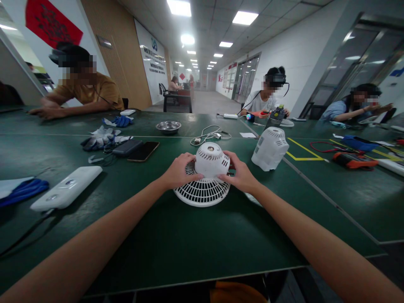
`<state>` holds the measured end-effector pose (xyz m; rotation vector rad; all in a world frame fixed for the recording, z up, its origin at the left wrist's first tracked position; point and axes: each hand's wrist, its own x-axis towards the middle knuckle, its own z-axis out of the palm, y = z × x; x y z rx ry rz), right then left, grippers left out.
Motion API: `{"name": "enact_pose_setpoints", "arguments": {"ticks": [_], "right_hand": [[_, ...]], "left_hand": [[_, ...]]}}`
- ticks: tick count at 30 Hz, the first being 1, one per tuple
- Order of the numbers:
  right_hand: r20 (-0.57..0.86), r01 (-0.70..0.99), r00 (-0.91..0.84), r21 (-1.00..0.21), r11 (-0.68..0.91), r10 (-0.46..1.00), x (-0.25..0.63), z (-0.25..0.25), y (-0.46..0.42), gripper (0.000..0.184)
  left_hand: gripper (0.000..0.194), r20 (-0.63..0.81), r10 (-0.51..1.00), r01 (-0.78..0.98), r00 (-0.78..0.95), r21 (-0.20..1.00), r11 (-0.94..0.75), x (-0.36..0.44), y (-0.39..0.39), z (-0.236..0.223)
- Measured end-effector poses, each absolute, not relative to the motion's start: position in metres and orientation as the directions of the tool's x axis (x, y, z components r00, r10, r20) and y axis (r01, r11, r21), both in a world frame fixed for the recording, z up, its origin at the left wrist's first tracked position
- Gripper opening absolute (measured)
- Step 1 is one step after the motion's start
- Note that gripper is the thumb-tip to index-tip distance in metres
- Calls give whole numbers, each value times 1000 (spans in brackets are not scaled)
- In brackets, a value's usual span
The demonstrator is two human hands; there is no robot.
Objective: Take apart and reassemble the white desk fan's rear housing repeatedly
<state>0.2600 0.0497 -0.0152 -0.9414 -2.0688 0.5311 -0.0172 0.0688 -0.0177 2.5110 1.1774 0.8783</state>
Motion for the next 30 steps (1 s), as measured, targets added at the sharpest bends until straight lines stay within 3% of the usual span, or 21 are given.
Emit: {"name": "enact_pose_setpoints", "arguments": {"ticks": [9,15,22,30], "right_hand": [[469,431,-455,-628,648,757,264,-11,45,72],[491,520,-437,-545,657,753,263,-8,41,64],[525,546,-482,-447,709,702,262,-6,43,75],[542,501,-490,-466,729,683,264,-9,48,81]], "left_hand": [[63,448,702,546,553,441,-712,-19,68,-17],[58,454,671,521,586,422,-741,-19,68,-15],[56,416,702,531,578,462,-711,-17,64,-12],[53,414,704,521,577,477,-708,-16,62,-11]]}}
